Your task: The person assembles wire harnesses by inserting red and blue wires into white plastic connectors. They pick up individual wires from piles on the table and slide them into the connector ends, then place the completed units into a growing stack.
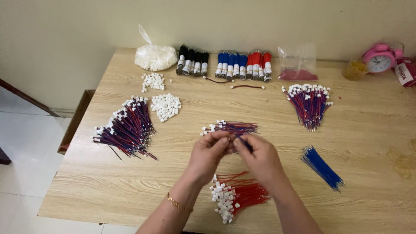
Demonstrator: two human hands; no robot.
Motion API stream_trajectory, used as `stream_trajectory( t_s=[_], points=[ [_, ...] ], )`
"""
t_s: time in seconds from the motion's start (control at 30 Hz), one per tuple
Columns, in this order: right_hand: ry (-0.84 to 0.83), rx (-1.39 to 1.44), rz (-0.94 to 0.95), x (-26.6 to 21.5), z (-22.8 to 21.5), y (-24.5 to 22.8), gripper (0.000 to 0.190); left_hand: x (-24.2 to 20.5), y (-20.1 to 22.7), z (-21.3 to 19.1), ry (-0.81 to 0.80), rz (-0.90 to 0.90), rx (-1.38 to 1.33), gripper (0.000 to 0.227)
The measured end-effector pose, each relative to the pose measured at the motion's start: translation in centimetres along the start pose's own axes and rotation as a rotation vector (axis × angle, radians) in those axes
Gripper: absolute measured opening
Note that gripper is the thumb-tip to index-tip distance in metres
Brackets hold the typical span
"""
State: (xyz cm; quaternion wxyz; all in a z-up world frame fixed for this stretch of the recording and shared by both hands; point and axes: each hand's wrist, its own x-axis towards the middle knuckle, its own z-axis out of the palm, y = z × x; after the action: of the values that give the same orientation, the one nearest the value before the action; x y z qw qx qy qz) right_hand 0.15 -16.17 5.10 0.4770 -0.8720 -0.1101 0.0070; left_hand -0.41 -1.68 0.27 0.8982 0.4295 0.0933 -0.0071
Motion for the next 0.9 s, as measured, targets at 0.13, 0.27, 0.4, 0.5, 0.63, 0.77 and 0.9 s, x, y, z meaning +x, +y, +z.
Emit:
stream_trajectory(
  t_s=[0.13, 0.27, 0.4, 0.5, 0.63, 0.77, 0.9],
  points=[
    [0.017, 0.017, 0.096, 0.9, -1.1, 0.4, 0.036, 4.0, -2.9, -4.0, 0.011, 0.101, 0.21, 0.016],
    [0.179, -0.075, 0.126, 0.4, -2.3, 1.2, 0.037, 2.3, 0.2, -3.8, 0.075, 0.257, 0.757, 0.026],
    [0.199, -0.095, 0.152, 0.0, -2.5, 1.7, 0.03, 2.4, -0.4, -6.4, -0.011, 0.372, 1.284, 0.029],
    [0.114, 0.006, 0.11, -0.2, -1.8, 3.0, 0.025, -0.7, 0.7, -5.0, -0.289, 0.166, 1.511, 0.027],
    [0.052, 0.021, 0.01, -0.1, -1.0, 3.1, 0.02, -1.3, -0.9, -6.5, -0.401, 0.011, 1.745, 0.025],
    [0.013, 0.097, 0.031, -0.2, -0.4, 3.4, 0.015, -1.1, -2.0, -7.0, -0.409, 0.051, 1.781, 0.016],
    [-0.048, 0.187, 0.152, 0.3, 0.3, 5.3, 0.018, -1.1, -2.3, -7.2, -0.427, 0.125, 1.793, 0.013]
  ],
)
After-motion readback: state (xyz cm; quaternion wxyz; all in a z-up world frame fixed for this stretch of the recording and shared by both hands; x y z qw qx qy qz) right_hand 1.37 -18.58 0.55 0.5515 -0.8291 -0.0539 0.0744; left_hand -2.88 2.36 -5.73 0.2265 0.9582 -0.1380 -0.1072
